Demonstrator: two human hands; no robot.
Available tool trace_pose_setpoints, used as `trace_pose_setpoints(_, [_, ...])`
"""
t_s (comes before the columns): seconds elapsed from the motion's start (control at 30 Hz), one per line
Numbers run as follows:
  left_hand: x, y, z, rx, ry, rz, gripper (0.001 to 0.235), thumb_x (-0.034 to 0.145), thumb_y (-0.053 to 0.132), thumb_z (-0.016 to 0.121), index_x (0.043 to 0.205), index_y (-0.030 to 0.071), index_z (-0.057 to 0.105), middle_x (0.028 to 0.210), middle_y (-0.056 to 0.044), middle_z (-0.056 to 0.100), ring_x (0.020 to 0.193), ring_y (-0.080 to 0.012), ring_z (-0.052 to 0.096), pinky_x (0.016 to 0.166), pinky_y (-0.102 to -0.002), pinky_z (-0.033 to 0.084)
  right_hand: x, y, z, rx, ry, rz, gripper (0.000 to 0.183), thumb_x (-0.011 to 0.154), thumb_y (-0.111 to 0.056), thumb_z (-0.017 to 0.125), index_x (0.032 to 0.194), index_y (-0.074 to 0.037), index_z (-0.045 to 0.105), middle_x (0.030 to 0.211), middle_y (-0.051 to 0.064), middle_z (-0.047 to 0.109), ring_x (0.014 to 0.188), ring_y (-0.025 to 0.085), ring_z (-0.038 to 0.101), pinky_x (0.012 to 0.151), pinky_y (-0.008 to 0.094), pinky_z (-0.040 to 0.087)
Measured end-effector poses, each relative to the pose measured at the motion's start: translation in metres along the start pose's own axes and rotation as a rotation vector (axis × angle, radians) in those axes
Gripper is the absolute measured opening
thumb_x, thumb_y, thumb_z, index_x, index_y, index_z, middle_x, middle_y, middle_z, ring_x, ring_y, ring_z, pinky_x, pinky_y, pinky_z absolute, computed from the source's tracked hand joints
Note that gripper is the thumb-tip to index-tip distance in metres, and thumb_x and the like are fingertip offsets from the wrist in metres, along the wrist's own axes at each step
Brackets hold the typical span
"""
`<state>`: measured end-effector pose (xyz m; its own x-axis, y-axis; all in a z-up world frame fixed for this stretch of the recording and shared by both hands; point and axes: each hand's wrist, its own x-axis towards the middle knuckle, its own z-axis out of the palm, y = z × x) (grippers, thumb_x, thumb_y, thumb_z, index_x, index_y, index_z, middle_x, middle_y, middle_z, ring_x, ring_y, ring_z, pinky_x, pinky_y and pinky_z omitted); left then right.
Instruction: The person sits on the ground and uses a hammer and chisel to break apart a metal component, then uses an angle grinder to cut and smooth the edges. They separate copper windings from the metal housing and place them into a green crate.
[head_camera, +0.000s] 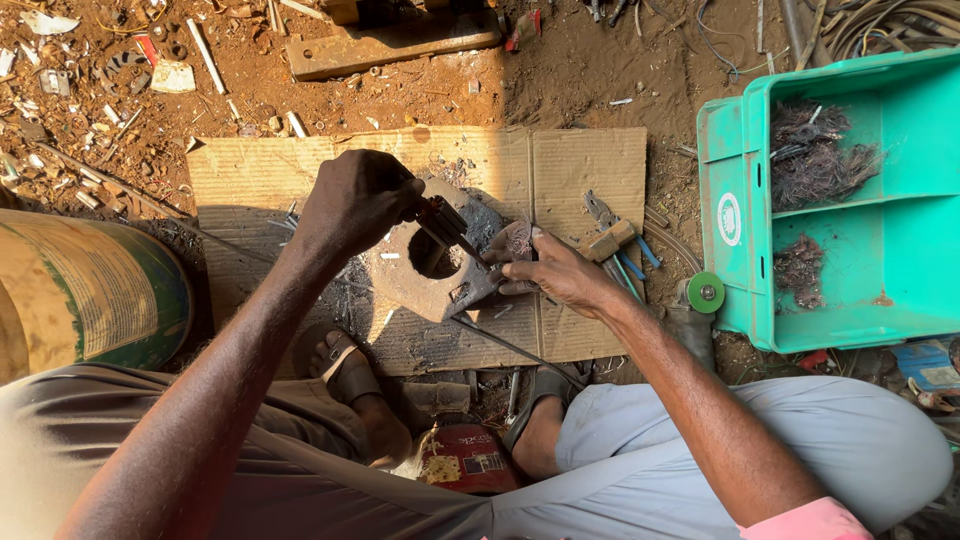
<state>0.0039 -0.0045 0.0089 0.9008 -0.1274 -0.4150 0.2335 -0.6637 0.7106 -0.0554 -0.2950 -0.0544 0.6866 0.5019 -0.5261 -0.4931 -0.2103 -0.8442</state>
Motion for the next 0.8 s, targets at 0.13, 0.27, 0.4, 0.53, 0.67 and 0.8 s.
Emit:
trace_pose_setpoints(0.13, [-0.002, -0.003, 0.001, -0.041, -0.010, 0.011, 0.025, 0.094, 0.029, 0.069, 0.099, 0.007, 0.079, 0.082, -0.005, 0.079, 0.072, -0.0132, 0.076, 0.069, -0.032, 0.059, 0.002, 0.000, -0.001, -0.007, -0.037, 0.051, 0.047, 0.094, -0.006, 0.058, 0.140, -0.007, 0.049, 0.124, 0.011, 0.068, 0.108, 0.019, 0.067, 0.101, 0.040, 0.051])
trace_pose_setpoints(0.27, [0.000, -0.004, -0.002, -0.022, -0.001, -0.005, 0.025, 0.096, 0.029, 0.069, 0.100, 0.007, 0.079, 0.082, -0.006, 0.079, 0.072, -0.0148, 0.076, 0.070, -0.032, 0.059, 0.006, -0.008, -0.008, -0.146, -0.007, 0.038, 0.058, 0.095, -0.004, 0.058, 0.150, -0.012, 0.041, 0.127, 0.013, 0.069, 0.116, 0.022, 0.062, 0.106, 0.043, 0.047])
trace_pose_setpoints(0.4, [0.003, -0.007, -0.005, -0.030, 0.025, 0.003, 0.024, 0.097, 0.029, 0.068, 0.101, 0.007, 0.078, 0.083, -0.006, 0.079, 0.072, -0.0140, 0.076, 0.068, -0.032, 0.059, 0.011, -0.018, -0.017, -0.416, 0.090, -0.198, 0.087, 0.091, 0.000, 0.063, 0.159, -0.013, 0.010, 0.154, 0.026, 0.024, 0.140, 0.039, 0.032, 0.116, 0.055, 0.028])
trace_pose_setpoints(0.53, [0.006, -0.013, -0.005, 0.036, 0.052, 0.007, 0.024, 0.097, 0.028, 0.069, 0.099, 0.006, 0.078, 0.084, -0.008, 0.079, 0.070, -0.0155, 0.074, 0.065, -0.034, 0.059, 0.014, -0.017, -0.017, -0.694, 0.130, -0.245, 0.086, 0.093, -0.002, 0.060, 0.160, -0.010, 0.007, 0.166, 0.025, 0.009, 0.150, 0.045, 0.023, 0.121, 0.058, 0.020])
trace_pose_setpoints(0.67, [0.012, -0.018, -0.001, 0.070, 0.055, 0.050, 0.022, 0.096, 0.026, 0.070, 0.100, 0.006, 0.078, 0.086, -0.010, 0.078, 0.069, -0.0163, 0.074, 0.064, -0.034, 0.060, 0.016, -0.014, -0.017, -0.846, 0.222, -0.280, 0.057, 0.098, -0.013, 0.064, 0.145, -0.004, 0.032, 0.151, 0.025, 0.037, 0.144, 0.042, 0.041, 0.119, 0.055, 0.036])
trace_pose_setpoints(0.8, [0.012, -0.022, 0.003, 0.074, 0.044, 0.080, 0.022, 0.097, 0.025, 0.069, 0.100, 0.006, 0.078, 0.085, -0.010, 0.078, 0.067, -0.0157, 0.074, 0.061, -0.034, 0.060, 0.013, -0.016, -0.013, -0.883, 0.306, -0.290, 0.045, 0.103, -0.023, 0.063, 0.132, 0.004, 0.043, 0.124, 0.029, 0.054, 0.120, 0.040, 0.058, 0.100, 0.053, 0.050])
